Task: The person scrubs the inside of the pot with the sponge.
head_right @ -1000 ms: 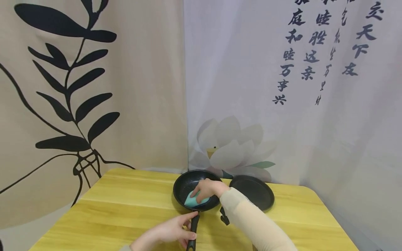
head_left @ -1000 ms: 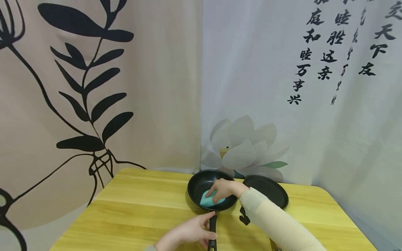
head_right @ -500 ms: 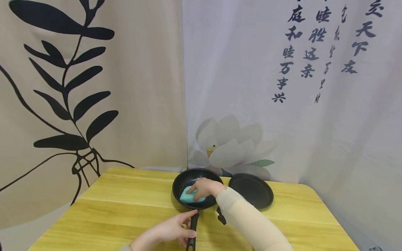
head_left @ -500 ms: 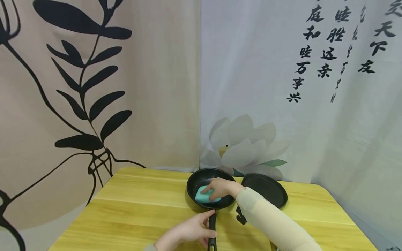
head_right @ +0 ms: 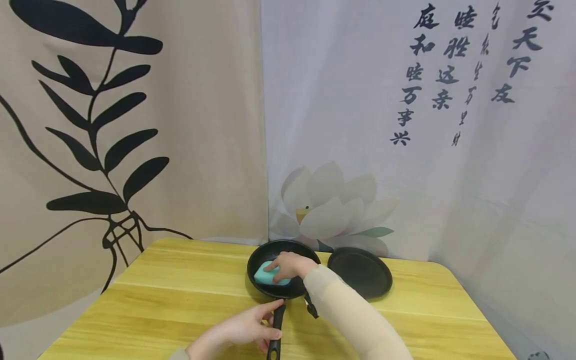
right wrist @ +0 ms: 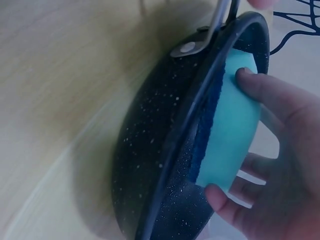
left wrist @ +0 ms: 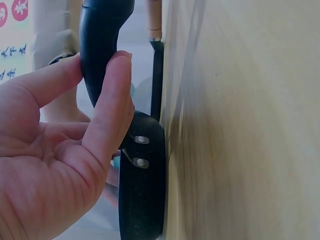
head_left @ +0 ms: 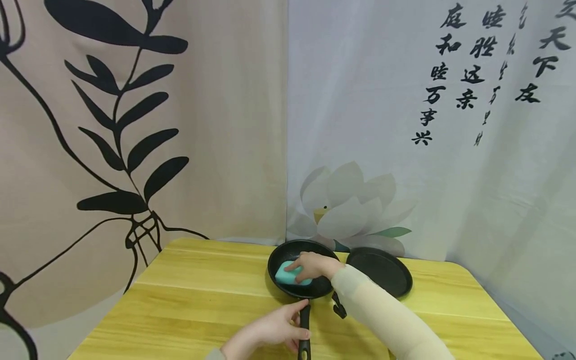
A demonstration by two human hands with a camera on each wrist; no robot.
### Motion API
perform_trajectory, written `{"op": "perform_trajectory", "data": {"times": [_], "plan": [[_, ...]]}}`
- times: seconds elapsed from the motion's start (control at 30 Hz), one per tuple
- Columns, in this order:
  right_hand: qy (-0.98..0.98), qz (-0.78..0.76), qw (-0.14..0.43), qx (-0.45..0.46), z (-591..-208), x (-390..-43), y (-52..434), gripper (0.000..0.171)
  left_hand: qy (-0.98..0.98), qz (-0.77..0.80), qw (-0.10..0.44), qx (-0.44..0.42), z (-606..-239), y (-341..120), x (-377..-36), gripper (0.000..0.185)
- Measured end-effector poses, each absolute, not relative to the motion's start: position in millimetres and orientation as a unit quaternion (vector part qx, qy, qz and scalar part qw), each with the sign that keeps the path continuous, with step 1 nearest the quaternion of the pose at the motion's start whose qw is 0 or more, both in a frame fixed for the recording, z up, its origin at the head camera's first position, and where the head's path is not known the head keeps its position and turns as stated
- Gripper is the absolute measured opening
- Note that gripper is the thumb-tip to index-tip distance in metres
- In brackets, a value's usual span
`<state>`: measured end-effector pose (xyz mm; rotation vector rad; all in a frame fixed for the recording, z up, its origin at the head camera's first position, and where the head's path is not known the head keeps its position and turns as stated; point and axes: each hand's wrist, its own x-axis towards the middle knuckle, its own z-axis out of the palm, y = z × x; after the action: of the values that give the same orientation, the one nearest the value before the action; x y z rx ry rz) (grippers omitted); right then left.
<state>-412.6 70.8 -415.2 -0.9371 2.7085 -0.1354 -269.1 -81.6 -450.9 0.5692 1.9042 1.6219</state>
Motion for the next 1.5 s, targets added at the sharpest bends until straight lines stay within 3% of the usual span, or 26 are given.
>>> {"op": "perform_trajectory", "data": {"times": [1.5], "plan": [[0.982, -0.021, 0.065, -0.178, -425, -430, 69, 0.052, 0.714, 0.601, 0.293, 0.21, -447, -82, -269, 0.072]]}}
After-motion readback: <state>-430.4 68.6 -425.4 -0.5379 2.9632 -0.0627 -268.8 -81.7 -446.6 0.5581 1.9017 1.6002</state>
